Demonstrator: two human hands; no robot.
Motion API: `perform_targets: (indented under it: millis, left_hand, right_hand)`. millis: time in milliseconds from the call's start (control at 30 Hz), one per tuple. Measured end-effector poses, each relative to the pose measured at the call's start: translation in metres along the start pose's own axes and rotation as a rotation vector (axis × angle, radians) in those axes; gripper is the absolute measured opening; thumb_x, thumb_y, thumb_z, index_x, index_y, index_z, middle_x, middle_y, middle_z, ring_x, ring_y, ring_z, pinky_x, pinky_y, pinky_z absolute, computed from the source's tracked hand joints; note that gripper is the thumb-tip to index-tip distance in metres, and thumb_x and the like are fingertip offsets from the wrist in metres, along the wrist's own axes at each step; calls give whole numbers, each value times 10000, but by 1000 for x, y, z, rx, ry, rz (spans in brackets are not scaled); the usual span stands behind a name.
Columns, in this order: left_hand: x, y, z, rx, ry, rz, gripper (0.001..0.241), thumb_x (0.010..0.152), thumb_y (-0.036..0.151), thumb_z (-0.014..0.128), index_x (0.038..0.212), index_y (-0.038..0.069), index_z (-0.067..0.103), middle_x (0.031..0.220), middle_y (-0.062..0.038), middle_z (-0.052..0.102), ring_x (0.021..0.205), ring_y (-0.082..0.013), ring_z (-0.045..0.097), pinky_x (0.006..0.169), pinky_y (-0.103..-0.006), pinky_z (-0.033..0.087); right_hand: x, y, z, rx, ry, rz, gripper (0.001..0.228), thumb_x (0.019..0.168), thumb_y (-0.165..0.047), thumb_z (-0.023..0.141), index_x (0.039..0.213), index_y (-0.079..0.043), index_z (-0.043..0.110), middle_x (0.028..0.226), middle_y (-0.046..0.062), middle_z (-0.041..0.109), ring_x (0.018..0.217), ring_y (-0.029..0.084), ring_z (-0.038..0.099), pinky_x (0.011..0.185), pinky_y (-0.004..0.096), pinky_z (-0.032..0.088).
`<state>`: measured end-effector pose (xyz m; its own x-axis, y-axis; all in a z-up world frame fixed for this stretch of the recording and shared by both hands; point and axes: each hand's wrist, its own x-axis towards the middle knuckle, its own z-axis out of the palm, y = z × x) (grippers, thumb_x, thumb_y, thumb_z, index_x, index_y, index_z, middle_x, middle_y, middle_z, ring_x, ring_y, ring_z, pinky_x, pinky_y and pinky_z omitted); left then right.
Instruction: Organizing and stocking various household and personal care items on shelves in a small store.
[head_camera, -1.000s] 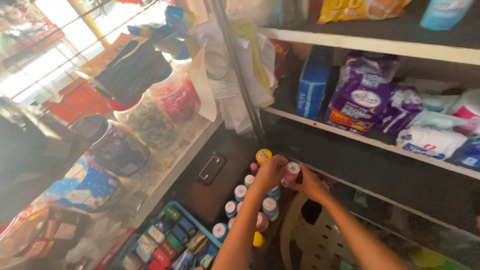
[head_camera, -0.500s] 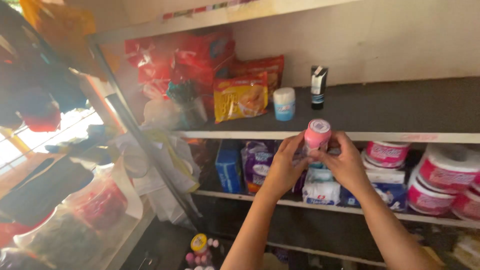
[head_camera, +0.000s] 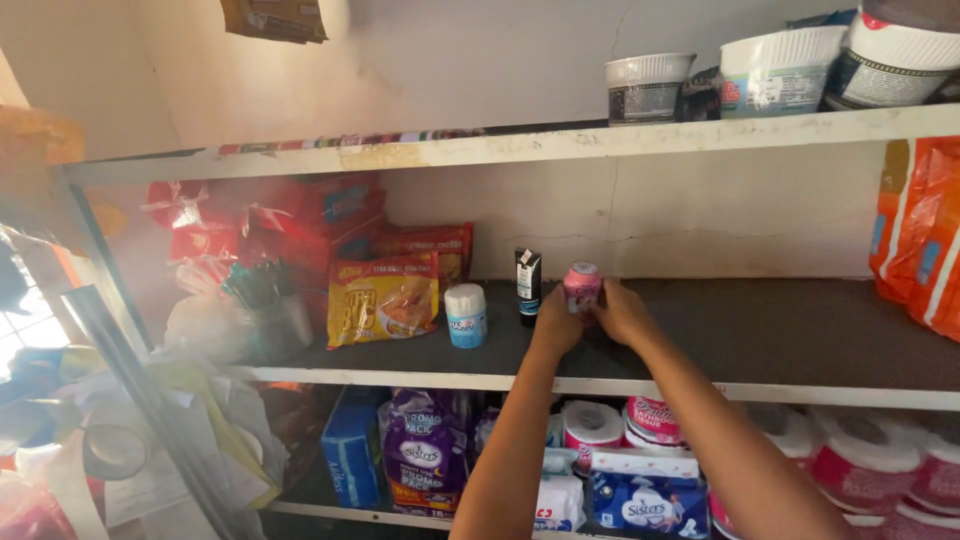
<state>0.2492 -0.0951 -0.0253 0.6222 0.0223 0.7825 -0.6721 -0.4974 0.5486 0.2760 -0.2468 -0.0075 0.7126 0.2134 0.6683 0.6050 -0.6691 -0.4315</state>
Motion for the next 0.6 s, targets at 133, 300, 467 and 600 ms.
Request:
perform_targets:
  millis: [133, 300, 467, 600]
  left_hand:
    - [7, -44, 12, 60, -16, -165, 445, 798, 192, 765, 1156, 8, 574, 1127, -282, 683, 1115, -462, 629, 915, -510, 508]
    - [1, -92, 35, 31, 4, -77, 315, 939, 175, 629, 1203, 11, 579, 1146, -301, 693, 1149, -470, 642, 954, -497, 522]
    - [-2, -74, 32, -43, -70, -140, 306, 913, 242, 651, 1094, -2, 624, 1055, -299, 714, 1050, -467, 679, 857, -519, 537]
    - [-25, -13, 22, 179, 18, -206, 329, 967, 314, 680, 1056, -3, 681, 1048, -307, 711, 1056, -484, 680, 854, -543, 548]
  right_hand:
    - [7, 12, 29, -121, 1, 57, 266, 898, -197, 693, 1096, -21, 662, 1046, 292, 702, 1027, 478, 662, 880, 555, 522]
    - [0, 11, 28, -109, -45, 43, 223, 891, -191, 689, 1030, -17, 686, 1028, 277, 712, 1015, 469, 673, 873, 543, 536]
    - [-8, 8, 19, -91, 56, -18, 439, 856, -217, 762, 1211, 9, 636, 1205, 295, 658, 1138, 471, 616, 962, 532, 491]
    - [-31, 8, -10, -121, 218, -220, 454, 927, -169, 776, 1319, 6, 628, 1273, 262, 659, 1212, 456, 605, 1052, 527, 478]
